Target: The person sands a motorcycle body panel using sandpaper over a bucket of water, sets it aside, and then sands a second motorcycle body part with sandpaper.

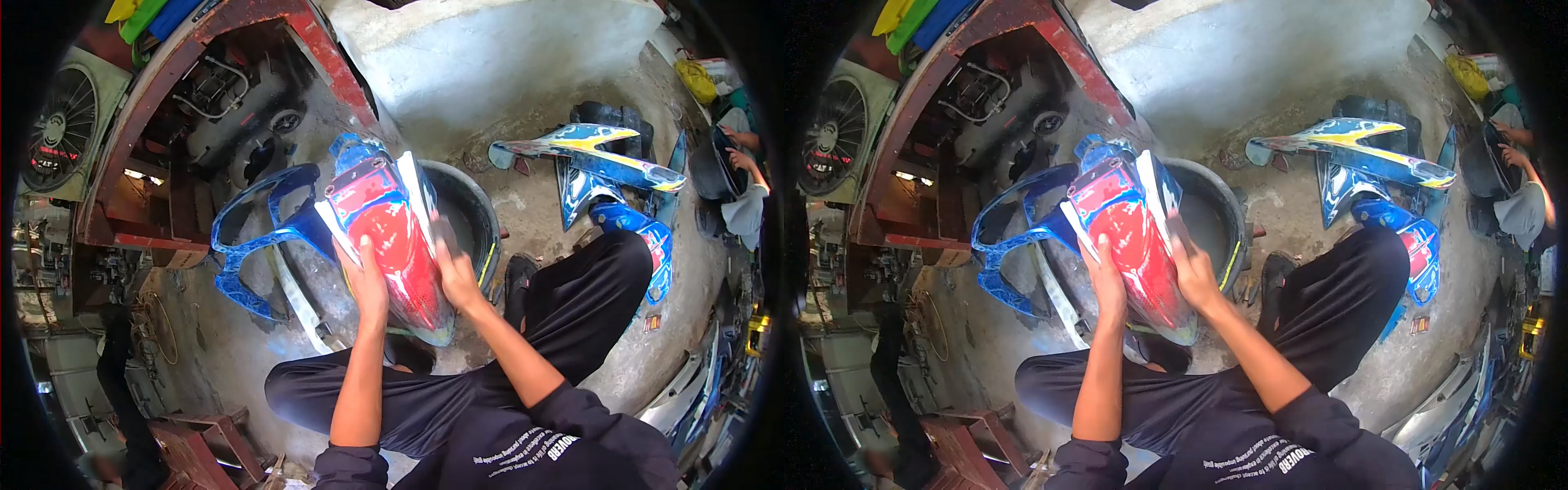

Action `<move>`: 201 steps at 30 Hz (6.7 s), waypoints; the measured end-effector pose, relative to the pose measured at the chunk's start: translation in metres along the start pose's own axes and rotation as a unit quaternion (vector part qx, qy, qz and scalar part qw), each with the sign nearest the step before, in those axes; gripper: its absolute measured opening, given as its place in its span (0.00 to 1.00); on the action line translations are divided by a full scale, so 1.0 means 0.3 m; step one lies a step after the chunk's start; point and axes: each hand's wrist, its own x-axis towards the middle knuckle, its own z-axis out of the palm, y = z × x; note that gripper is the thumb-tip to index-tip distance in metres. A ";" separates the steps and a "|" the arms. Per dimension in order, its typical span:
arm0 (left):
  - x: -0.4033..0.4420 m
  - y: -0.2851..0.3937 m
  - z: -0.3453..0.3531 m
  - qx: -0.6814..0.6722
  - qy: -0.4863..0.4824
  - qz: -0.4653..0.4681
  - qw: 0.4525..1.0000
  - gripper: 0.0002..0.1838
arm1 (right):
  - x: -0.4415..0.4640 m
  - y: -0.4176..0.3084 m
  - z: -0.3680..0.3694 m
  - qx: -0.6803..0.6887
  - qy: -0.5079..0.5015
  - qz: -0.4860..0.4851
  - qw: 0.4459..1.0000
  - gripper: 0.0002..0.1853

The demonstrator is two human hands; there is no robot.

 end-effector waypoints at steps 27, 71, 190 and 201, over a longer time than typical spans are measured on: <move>0.003 -0.021 -0.006 -0.021 0.006 -0.012 1.000 0.39 | 0.023 -0.083 0.006 -0.135 -0.057 -0.121 0.982 0.27; 0.013 -0.019 -0.038 0.014 -0.009 -0.062 0.998 0.52 | -0.110 -0.107 0.035 -0.303 -0.144 -0.233 0.913 0.31; 0.029 -0.047 -0.023 -0.024 -0.019 -0.039 0.999 0.42 | -0.414 -0.017 -0.049 -0.195 -0.115 -0.102 0.969 0.41; 0.042 -0.079 -0.027 0.014 -0.001 -0.021 1.000 0.43 | -0.154 -0.128 0.035 -0.212 -0.034 -0.099 0.972 0.39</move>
